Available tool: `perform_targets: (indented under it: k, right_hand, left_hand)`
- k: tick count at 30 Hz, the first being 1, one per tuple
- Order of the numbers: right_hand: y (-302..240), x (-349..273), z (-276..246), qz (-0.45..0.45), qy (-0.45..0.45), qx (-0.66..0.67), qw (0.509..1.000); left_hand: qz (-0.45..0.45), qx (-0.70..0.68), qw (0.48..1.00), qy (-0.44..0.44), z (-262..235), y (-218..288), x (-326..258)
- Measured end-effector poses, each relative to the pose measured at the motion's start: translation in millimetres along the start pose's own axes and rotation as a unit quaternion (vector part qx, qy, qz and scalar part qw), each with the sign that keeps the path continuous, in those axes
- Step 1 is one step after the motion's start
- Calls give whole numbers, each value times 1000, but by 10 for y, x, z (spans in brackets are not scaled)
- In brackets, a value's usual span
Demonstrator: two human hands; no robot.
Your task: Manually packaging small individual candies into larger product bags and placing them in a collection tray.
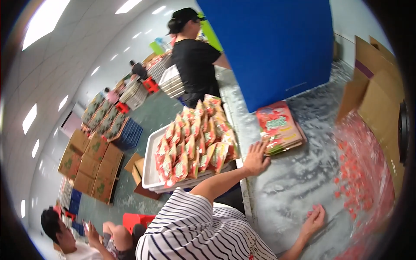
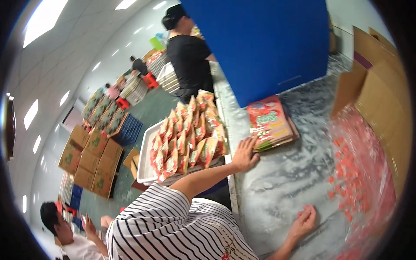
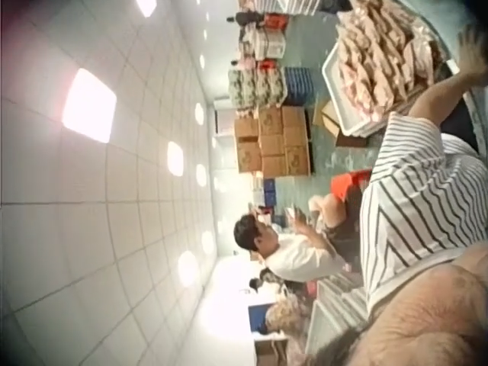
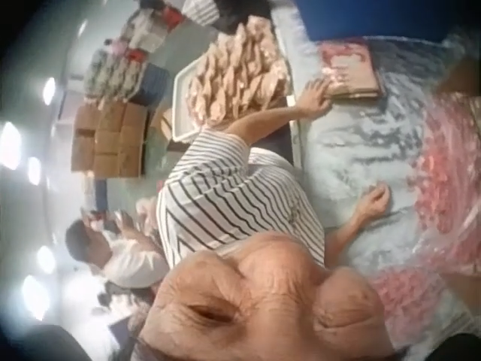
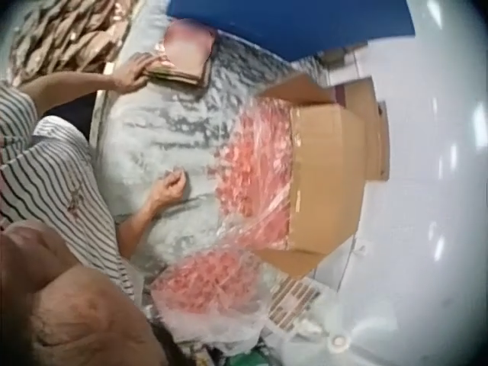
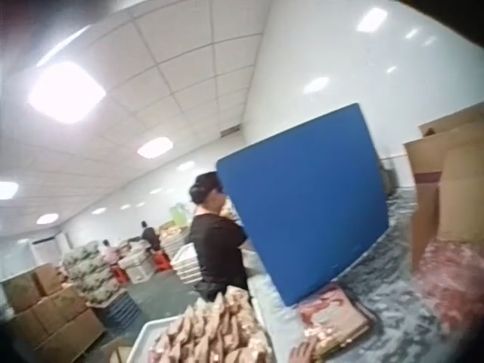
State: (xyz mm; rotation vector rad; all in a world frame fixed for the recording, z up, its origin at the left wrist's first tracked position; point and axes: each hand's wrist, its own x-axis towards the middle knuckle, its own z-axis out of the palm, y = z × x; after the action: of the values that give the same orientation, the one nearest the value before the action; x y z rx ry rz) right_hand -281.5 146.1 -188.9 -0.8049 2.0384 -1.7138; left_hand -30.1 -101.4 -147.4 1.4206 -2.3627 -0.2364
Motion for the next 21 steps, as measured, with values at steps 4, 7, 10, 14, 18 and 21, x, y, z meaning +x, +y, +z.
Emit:
perform_targets:
  k: [4, 7, 10, 14, 18, 21]
  right_hand:
    - [19, 49, -14, -29, -18, -23, 999]
    - [-31, 64, 7, -21, -18, 1, 1000]
    - [-45, 77, 1, -53, -24, -5, 998]
    - [-59, 43, -14, -29, -3, -16, 999]
    - [-231, -59, 156, -14, -14, -4, 1000]
    - [-253, -137, 284, -13, -76, 9, 997]
  left_hand:
    - [-2, -11, 1000, 2, -21, -14, -3]
    - [3, -9, 1000, 10, -69, -24, 5]
    - [2, -9, 1000, 18, -50, -19, 9]
    - [-6, -10, 1000, 9, -93, 21, -28]
    - [-11, -29, 1000, -1, -63, 22, -45]
    - [-5, -33, 999, 5, 20, 18, -16]
